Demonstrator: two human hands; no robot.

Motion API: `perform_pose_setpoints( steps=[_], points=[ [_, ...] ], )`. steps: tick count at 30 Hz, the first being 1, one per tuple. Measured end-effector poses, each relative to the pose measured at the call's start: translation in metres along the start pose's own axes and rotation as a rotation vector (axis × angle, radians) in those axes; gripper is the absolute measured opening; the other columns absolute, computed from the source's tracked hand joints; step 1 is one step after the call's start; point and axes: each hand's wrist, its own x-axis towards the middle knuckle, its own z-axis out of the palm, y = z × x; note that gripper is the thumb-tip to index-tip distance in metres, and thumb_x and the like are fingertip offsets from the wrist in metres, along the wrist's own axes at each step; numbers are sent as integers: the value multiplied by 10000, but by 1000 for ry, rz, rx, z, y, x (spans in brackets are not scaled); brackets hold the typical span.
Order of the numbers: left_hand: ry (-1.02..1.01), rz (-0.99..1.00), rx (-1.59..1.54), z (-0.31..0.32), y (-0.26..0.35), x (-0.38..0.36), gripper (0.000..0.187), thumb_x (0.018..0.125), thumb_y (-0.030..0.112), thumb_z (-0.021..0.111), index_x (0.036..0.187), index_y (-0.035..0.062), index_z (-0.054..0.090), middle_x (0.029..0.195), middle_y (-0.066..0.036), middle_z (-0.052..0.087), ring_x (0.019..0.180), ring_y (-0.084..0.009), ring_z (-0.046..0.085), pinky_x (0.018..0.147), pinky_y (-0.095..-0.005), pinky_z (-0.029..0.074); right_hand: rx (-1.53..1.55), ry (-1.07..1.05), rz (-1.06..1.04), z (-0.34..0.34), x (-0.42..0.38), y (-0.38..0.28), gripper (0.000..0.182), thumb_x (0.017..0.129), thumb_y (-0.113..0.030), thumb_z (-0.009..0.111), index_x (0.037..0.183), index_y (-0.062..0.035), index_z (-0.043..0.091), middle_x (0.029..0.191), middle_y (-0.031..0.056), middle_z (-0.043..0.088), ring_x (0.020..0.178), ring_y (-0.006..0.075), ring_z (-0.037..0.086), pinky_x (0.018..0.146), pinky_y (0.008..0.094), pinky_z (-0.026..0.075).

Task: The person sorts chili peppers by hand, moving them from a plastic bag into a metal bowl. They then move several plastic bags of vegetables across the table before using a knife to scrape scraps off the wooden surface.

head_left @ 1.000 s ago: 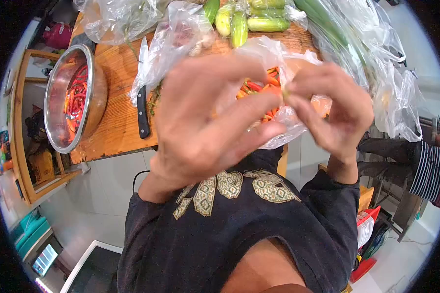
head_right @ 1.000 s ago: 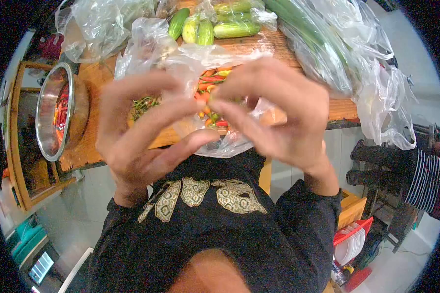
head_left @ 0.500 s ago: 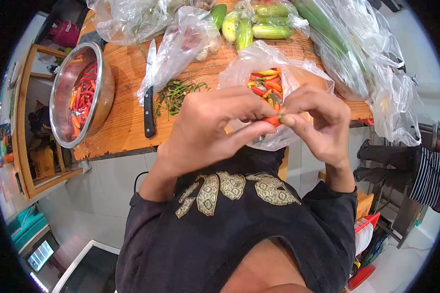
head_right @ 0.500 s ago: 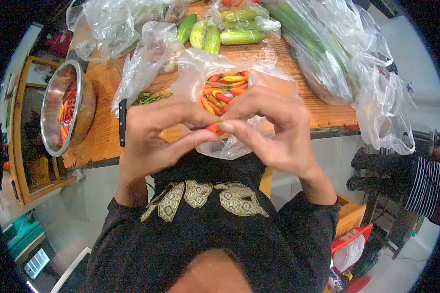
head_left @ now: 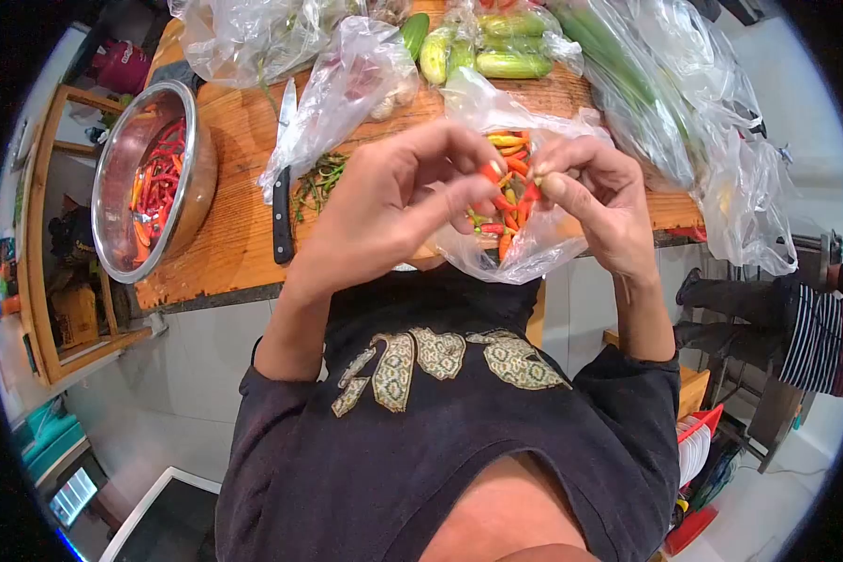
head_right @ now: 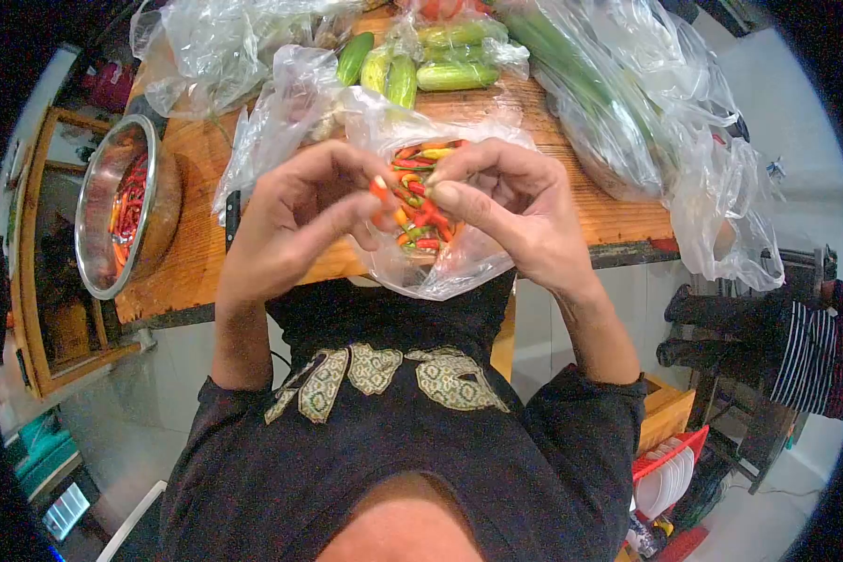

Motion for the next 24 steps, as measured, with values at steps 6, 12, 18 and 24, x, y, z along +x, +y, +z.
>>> perform_pose_setpoints(
  steps=[6, 12, 18, 24],
  points=[
    [-106, -23, -31, 4, -13, 7, 266, 908, 50, 654, 1147, -29, 566, 959, -41, 611, 842, -96, 622, 696, -225, 535, -134, -66, 50, 2, 5, -6, 134, 884, -62, 709, 967, 43, 719, 919, 82, 698, 779, 95, 633, 690, 228, 512],
    [-1, -93, 265, -2, -11, 7, 161, 852, 74, 741, 966, -2, 656, 766, -9, 642, 690, -45, 614, 571, -184, 501, -215, -86, 26, 9, 1, -4, 143, 882, 3, 682, 1012, 56, 711, 923, 102, 693, 719, 97, 651, 585, 217, 541],
    [-33, -102, 244, -4, -11, 4, 109, 863, 69, 725, 920, -12, 679, 715, -19, 656, 581, -53, 610, 492, -194, 488, -604, -166, -275, 5, 5, -9, 179, 797, 20, 735, 974, 41, 711, 879, 114, 688, 768, 171, 661, 664, 275, 510],
    [-85, -95, -19, -8, 1, 9, 146, 842, 61, 742, 949, -21, 688, 680, -16, 651, 541, -59, 612, 465, -188, 478, -752, -179, -558, 8, 18, -15, 166, 792, 11, 739, 955, 15, 713, 870, 97, 704, 718, 150, 666, 623, 270, 518]
  ],
)
